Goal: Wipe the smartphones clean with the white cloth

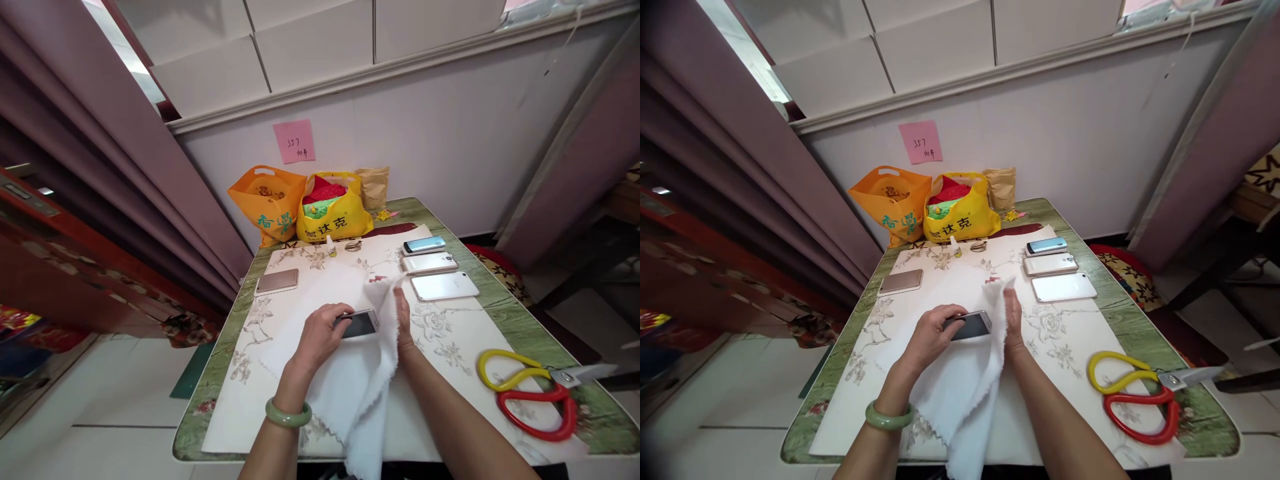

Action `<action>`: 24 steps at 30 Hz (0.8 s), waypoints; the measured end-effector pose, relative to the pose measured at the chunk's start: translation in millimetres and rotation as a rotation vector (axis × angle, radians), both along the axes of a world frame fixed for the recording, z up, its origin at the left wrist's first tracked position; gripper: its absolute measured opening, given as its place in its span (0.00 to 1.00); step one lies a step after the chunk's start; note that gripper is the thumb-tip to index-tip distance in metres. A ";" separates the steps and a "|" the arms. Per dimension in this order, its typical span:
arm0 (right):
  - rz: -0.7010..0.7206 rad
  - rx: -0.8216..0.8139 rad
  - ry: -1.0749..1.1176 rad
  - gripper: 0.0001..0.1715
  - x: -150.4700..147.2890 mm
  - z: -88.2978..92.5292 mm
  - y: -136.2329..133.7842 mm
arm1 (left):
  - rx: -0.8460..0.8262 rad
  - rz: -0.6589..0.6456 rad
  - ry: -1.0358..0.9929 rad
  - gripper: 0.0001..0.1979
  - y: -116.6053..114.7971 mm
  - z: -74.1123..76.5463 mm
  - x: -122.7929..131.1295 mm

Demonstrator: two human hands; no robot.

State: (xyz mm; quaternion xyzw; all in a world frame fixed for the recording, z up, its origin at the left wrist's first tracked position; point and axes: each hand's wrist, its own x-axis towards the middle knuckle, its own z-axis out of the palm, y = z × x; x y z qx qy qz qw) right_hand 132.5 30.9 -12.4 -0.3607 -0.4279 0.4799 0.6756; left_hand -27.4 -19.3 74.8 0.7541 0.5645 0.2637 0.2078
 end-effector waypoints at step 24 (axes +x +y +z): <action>-0.122 -0.234 -0.032 0.30 -2.4 -16.0 3.9 | -0.718 0.490 -1.634 0.09 7.3 -33.5 2.5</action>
